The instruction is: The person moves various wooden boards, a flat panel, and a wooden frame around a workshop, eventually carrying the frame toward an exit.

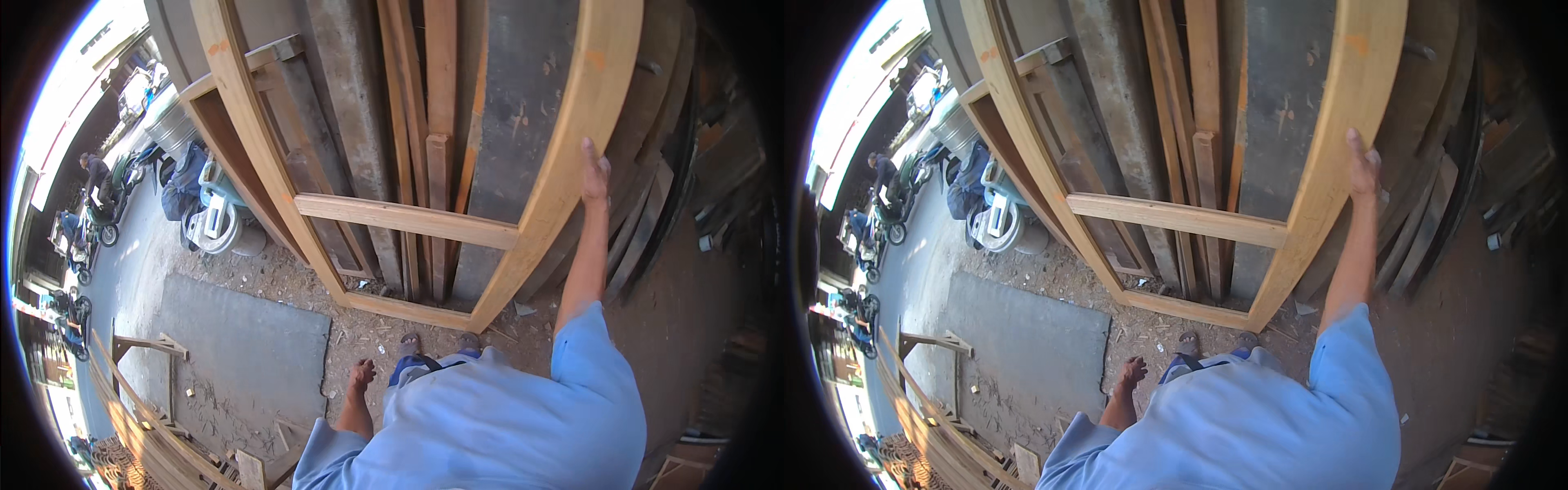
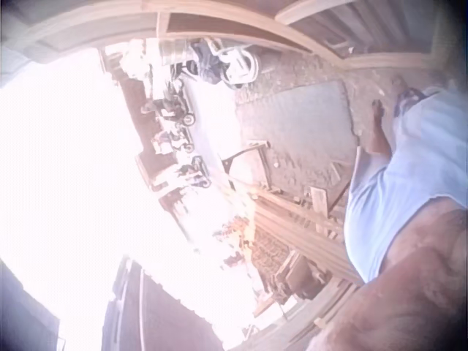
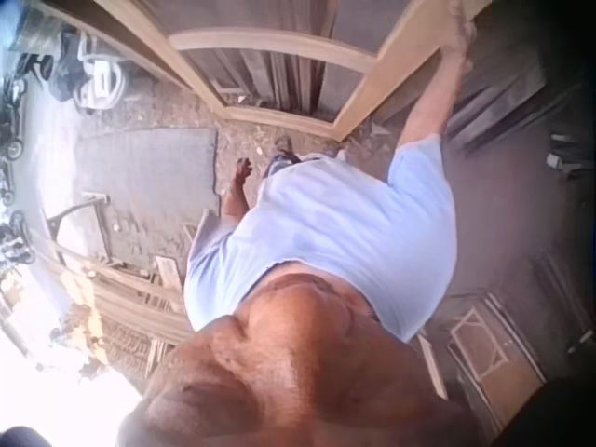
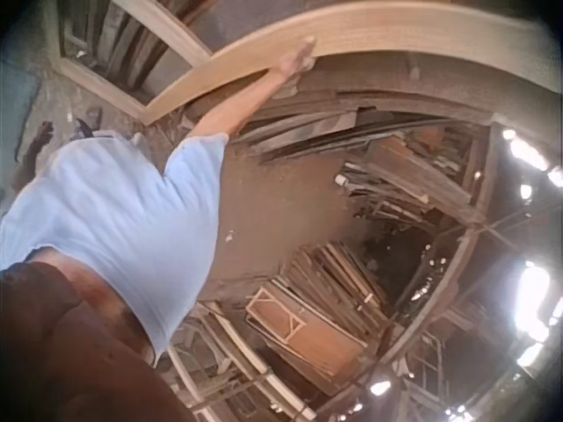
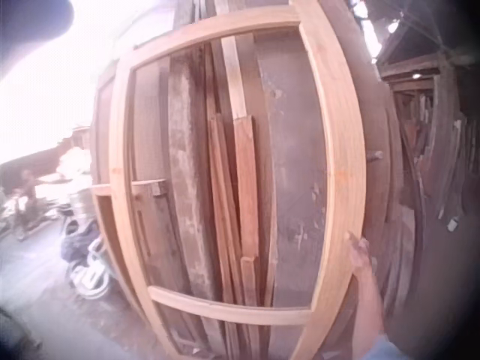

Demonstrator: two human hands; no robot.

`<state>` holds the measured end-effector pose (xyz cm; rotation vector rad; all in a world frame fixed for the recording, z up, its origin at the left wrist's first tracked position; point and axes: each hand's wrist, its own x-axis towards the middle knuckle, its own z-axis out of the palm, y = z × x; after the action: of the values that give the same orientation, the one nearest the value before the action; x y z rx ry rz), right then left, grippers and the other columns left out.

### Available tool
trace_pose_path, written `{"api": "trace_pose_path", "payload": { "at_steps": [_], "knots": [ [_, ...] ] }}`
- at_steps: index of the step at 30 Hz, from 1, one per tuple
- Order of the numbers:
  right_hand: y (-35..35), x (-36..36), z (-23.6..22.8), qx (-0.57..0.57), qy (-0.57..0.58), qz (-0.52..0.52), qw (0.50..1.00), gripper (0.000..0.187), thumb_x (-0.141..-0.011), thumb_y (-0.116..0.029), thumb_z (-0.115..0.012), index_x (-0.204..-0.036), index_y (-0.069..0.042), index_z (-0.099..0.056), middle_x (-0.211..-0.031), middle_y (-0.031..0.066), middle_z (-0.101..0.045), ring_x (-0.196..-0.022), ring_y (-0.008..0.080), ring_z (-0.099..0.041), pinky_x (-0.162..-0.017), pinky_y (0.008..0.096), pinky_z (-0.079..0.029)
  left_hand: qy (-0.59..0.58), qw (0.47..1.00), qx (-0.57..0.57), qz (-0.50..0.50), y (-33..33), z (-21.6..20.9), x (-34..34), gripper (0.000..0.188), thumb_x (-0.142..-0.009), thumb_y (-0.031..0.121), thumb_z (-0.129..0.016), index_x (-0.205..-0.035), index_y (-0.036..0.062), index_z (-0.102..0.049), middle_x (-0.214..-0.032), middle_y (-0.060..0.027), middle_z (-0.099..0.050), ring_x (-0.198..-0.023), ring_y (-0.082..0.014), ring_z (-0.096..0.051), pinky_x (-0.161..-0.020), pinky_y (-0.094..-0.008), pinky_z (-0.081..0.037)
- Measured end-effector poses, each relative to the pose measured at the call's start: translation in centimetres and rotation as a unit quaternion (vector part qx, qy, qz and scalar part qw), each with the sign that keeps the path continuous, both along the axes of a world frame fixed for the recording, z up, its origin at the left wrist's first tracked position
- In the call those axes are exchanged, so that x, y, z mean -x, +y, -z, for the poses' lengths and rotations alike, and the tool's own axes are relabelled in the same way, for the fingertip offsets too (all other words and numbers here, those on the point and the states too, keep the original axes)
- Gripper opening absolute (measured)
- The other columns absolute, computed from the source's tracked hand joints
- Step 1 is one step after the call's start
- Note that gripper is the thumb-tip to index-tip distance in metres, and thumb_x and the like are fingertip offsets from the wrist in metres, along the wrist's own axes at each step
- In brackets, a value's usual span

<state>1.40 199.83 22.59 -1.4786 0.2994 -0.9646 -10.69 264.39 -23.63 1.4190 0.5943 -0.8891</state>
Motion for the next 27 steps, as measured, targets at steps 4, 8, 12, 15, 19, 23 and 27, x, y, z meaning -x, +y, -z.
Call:
{"api": "trace_pose_path", "payload": {
  "at_steps": [4, 8, 12, 15, 19, 23, 27],
  "knots": [
    [1.4, 1.9, 1.0, -0.020, -0.006, 0.021, 1.000, 0.055, -0.090, -0.035, -0.056, -0.126, 0.006, -0.043, -0.122, 0.0100, -0.051, -0.109, 0.0181, -0.050, -0.094, 0.0301, -0.038, -0.039, 0.990, 0.120, -0.066, 2.0, -0.4, -9.9, 0.041, -0.090, 0.032, -0.050, -0.119, 0.0038, -0.043, -0.108, -0.0149, -0.058, -0.083, -0.0301, -0.061, -0.064, -0.0377, -0.049],
    [3.8, 4.7, 2.3, -0.004, 0.019, 0.029, 0.999, 0.057, -0.093, -0.039, -0.049, -0.129, 0.004, -0.039, -0.128, 0.0103, -0.047, -0.116, 0.0190, -0.045, -0.099, 0.0317, -0.034, -0.025, 0.955, 0.159, -0.248, 1.0, -4.8, -18.5, 0.055, -0.087, 0.047, -0.049, -0.123, 0.0059, -0.041, -0.117, -0.0175, -0.054, -0.100, -0.0371, -0.056, -0.077, -0.0439, -0.047],
    [6.6, 7.8, 2.5, -0.045, -0.033, 0.033, 0.998, 0.064, -0.092, -0.044, -0.047, -0.133, 0.003, -0.033, -0.133, 0.0109, -0.041, -0.121, 0.0203, -0.039, -0.102, 0.0344, -0.030, -0.044, 0.898, 0.286, -0.330, 0.9, -11.1, -24.8, 0.073, -0.081, 0.059, -0.052, -0.130, 0.0064, -0.037, -0.125, -0.0186, -0.047, -0.105, -0.0350, -0.051, -0.090, -0.0471, -0.040],
    [8.4, 10.6, 2.6, -0.101, -0.079, 0.067, 0.989, 0.065, -0.091, -0.047, -0.047, -0.135, -0.003, -0.033, -0.133, 0.0080, -0.041, -0.123, 0.0210, -0.037, -0.104, 0.0382, -0.027, -0.062, 0.866, 0.379, -0.321, 1.1, -15.2, -28.6, 0.081, -0.075, 0.064, -0.056, -0.124, 0.0022, -0.040, -0.130, -0.0182, -0.041, -0.111, -0.0319, -0.045, -0.094, -0.0481, -0.036],
    [10.0, 16.6, 3.0, -0.159, -0.153, 0.085, 0.972, 0.065, -0.087, -0.051, -0.050, -0.134, -0.009, -0.036, -0.130, 0.0064, -0.044, -0.121, 0.0204, -0.039, -0.102, 0.0391, -0.029, -0.061, 0.837, 0.418, -0.349, -1.6, -19.7, -31.5, 0.089, -0.070, 0.069, -0.058, -0.120, -0.0027, -0.041, -0.124, -0.0191, -0.046, -0.109, -0.0318, -0.047, -0.094, -0.0487, -0.037],
    [11.6, 20.3, 4.4, -0.203, -0.174, 0.060, 0.962, 0.070, -0.079, -0.058, -0.057, -0.129, -0.011, -0.041, -0.120, 0.0065, -0.050, -0.112, 0.0224, -0.044, -0.098, 0.0401, -0.032, -0.184, 0.777, 0.468, -0.379, -1.1, -19.3, -31.7, 0.070, -0.073, 0.063, -0.058, -0.102, -0.0003, -0.056, -0.091, -0.0157, -0.061, -0.081, -0.0305, -0.058, -0.078, -0.0450, -0.047],
    [14.7, 19.8, 1.2, -0.069, -0.097, -0.076, 0.990, 0.065, -0.075, -0.060, -0.062, -0.110, -0.007, -0.046, -0.099, 0.0064, -0.049, -0.094, 0.0210, -0.045, -0.088, 0.0381, -0.035, -0.172, 0.770, 0.395, -0.470, -0.2, -20.3, -29.8, 0.070, -0.070, 0.065, -0.059, -0.092, -0.0019, -0.057, -0.080, -0.0135, -0.060, -0.070, -0.0266, -0.058, -0.067, -0.0389, -0.048]
  ]
}}
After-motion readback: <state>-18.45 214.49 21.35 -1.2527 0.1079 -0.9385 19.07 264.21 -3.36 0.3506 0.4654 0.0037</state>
